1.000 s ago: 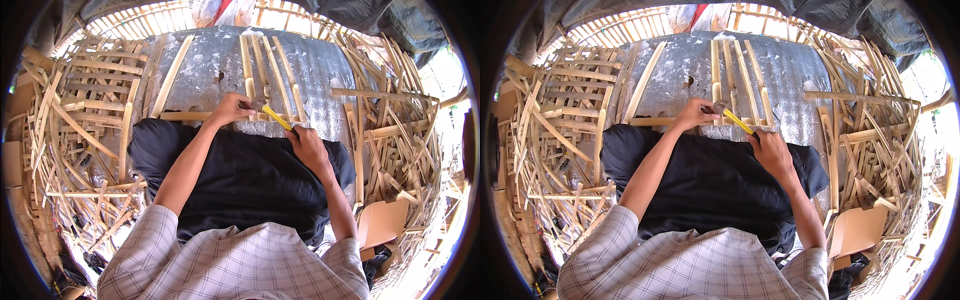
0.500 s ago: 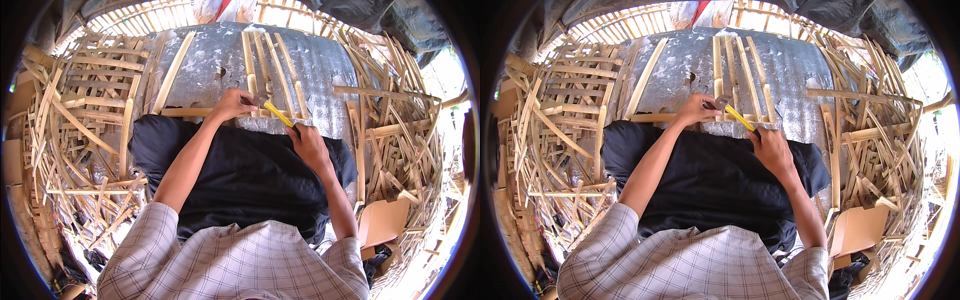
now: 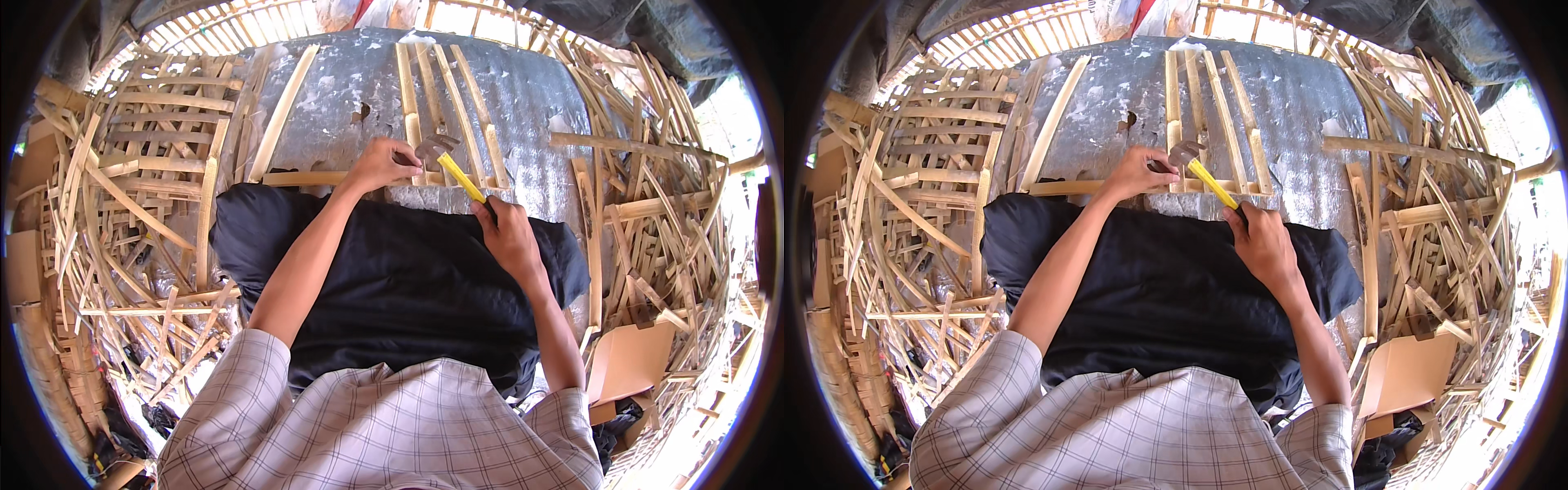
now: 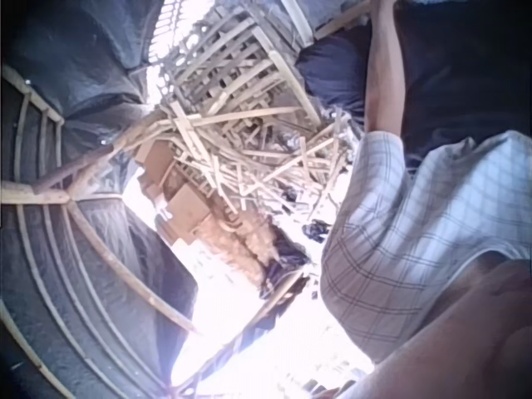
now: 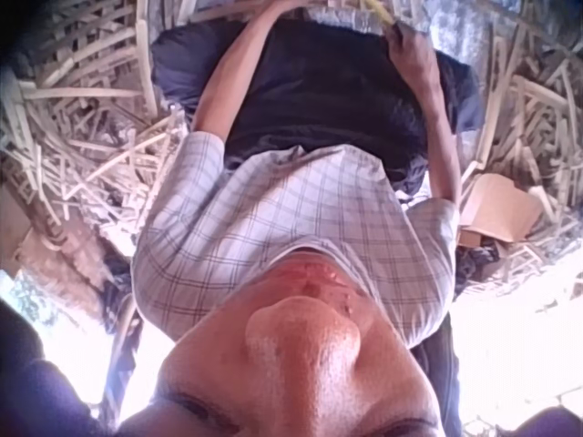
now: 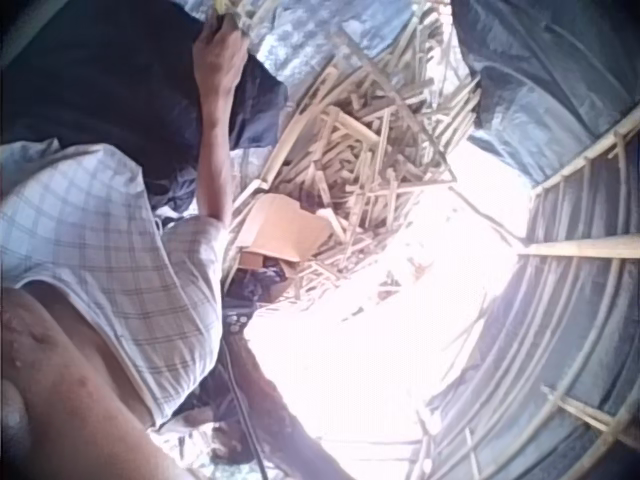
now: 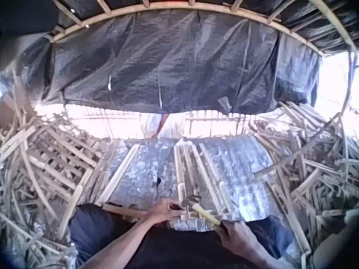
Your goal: The person nails thin bamboo strips onto a wooden frame using a hammer, positioning the strips and driving nails into them.
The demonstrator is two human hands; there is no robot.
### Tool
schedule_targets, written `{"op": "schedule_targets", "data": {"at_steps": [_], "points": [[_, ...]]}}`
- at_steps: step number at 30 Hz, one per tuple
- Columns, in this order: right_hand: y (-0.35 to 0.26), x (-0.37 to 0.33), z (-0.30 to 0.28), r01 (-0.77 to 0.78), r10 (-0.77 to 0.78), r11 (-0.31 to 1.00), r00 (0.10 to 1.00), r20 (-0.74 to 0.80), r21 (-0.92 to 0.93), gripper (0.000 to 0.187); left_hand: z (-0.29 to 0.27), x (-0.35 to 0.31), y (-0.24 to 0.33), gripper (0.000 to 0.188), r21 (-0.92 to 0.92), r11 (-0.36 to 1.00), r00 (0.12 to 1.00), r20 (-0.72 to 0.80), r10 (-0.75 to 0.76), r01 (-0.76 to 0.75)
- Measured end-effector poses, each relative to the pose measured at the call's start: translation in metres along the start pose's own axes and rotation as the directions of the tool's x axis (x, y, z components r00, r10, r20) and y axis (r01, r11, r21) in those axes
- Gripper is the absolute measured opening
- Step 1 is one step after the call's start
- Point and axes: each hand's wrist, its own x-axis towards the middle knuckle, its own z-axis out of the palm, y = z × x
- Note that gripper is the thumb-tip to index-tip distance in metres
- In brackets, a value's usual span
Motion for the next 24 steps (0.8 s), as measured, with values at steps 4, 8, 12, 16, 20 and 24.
{"op": "schedule_targets", "data": {"at_steps": [4,8,12,16,20,24], "points": [[0.004,0.002,0.006,0.025,-0.025,0.998,1.0,0.006,-0.058,0.036,-0.005,0.0,-0.007,0.017,-0.04,0.999,1.0,0.014,0.003,-0.002],[0.001,-0.001,-0.002,-0.036,0.036,0.999,0.999,0.008,0.005,0.035,0.0,0.0,0.006,0.016,0.039,0.999,1.0,0.01,0.023,-0.024],[0.003,-0.001,0.002,0.031,-0.031,0.999,0.999,-0.022,-0.024,0.035,-0.002,0.001,0.003,0.015,0.041,0.998,0.999,0.014,0.039,-0.039],[-0.003,0.002,-0.006,-0.01,0.011,1.0,0.999,0.05,-0.023,0.033,-0.003,-0.002,0.001,0.015,0.006,1.0,1.0,0.007,0.007,-0.008],[0.005,-0.004,0.006,0.067,-0.069,0.997,0.996,-0.057,-0.035,0.032,0.0,0.001,0.007,0.016,0.077,0.997,1.0,0.025,-0.011,0.009],[-0.003,-0.002,0.001,0.031,-0.031,0.998,1.0,0.003,-0.062,0.032,-0.004,0.0,-0.002,0.017,0.044,0.999,1.0,-0.004,0.031,-0.031]]}}
